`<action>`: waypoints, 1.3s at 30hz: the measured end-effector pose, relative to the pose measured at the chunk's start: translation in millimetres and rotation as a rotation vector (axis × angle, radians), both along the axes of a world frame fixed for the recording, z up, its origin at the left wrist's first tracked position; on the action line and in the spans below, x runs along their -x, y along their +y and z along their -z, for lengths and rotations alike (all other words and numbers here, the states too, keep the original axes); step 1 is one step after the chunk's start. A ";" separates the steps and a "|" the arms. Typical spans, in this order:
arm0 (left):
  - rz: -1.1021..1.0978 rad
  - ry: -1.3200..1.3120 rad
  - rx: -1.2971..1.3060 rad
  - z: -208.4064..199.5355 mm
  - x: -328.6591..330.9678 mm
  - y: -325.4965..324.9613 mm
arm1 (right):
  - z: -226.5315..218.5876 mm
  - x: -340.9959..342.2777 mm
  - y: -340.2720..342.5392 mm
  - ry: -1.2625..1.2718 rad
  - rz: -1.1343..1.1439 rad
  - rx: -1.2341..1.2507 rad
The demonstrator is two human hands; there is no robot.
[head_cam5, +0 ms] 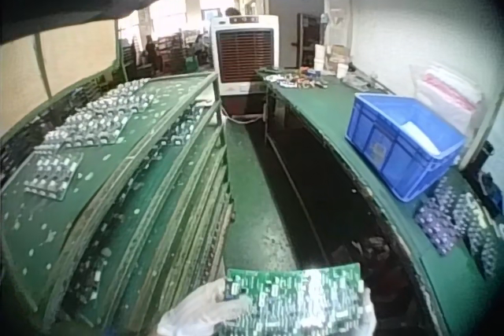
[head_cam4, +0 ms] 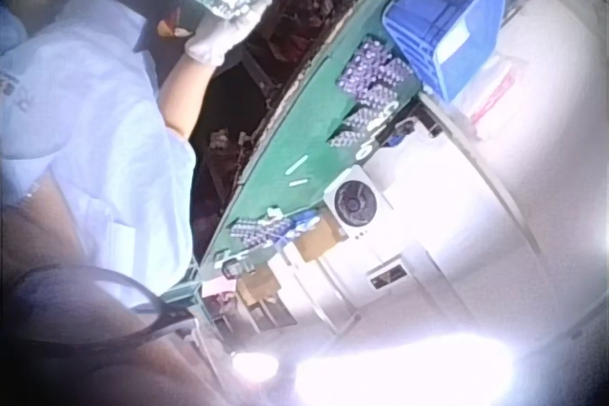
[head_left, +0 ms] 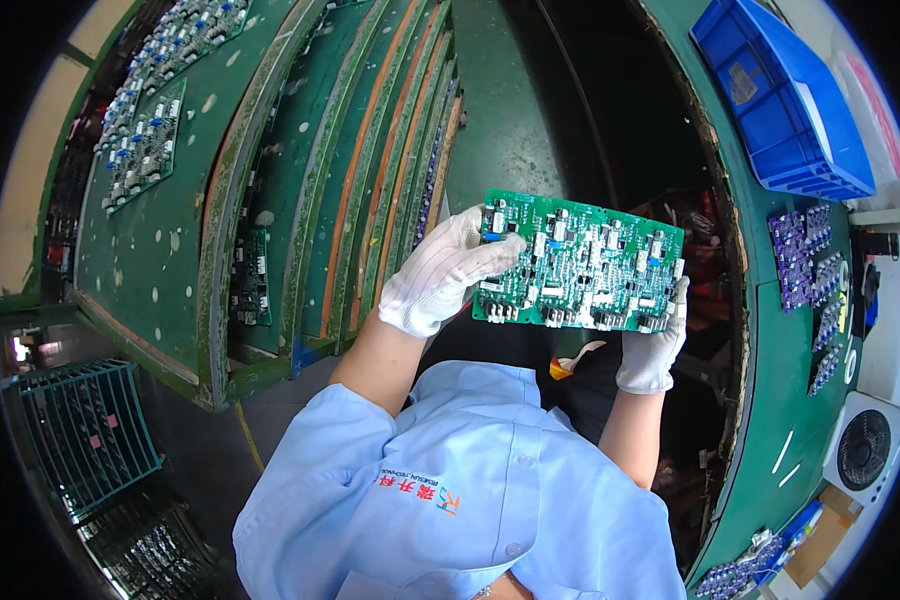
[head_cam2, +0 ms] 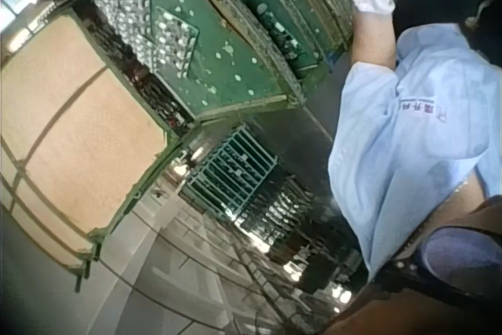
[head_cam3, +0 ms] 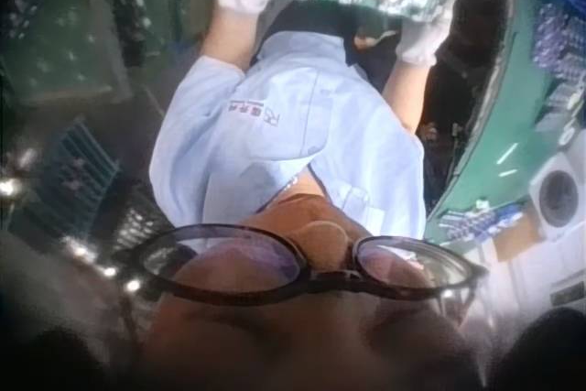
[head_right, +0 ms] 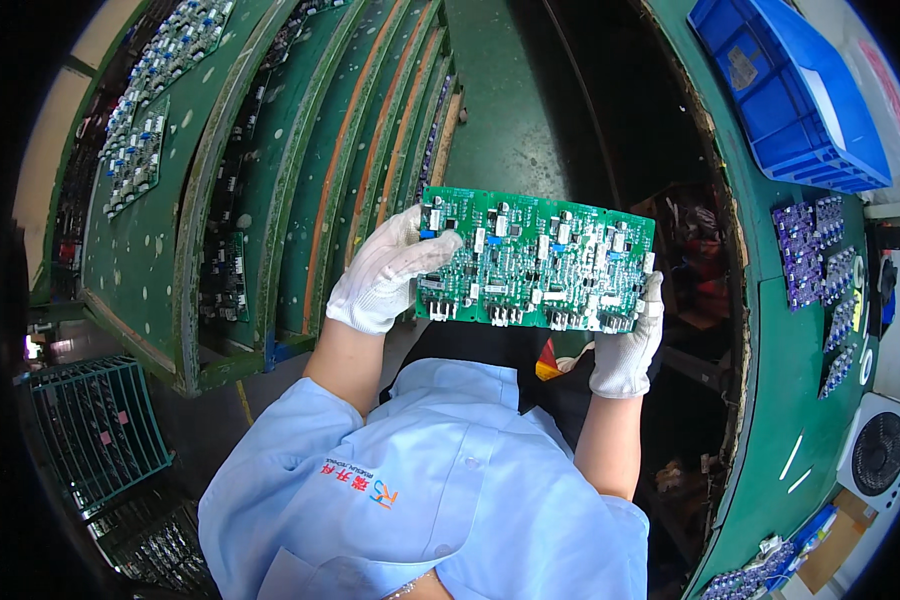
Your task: Organizing PCBs and loading them into a multi-tier storage rack on a production floor.
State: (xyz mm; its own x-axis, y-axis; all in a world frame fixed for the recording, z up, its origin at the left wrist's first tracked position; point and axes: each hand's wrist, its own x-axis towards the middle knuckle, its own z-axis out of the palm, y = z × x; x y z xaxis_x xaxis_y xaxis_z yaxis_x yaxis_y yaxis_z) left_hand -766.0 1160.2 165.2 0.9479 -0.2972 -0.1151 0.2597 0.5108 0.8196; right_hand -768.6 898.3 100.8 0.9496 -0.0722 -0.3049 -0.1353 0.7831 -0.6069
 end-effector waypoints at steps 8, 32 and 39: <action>-0.153 -0.377 -0.573 27.6 13.3 -1.6 | -5.3 10.2 -16.4 -0.057 -0.002 -0.016; -0.006 -0.077 -0.500 -31.8 33.6 -34.0 | 0.2 19.8 -39.9 -0.189 -0.058 -0.055; -0.494 -0.006 -0.553 -97.5 74.2 3.0 | -25.0 12.4 -5.6 -0.207 -0.181 0.039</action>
State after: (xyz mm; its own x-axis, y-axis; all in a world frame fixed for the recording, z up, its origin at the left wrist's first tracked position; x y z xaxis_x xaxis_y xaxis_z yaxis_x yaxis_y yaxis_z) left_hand -840.1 1163.2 262.7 0.9572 0.2637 -0.1191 0.1016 0.0791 0.9917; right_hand -781.0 892.8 125.8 0.9899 0.0968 -0.1034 -0.1412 0.7332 -0.6652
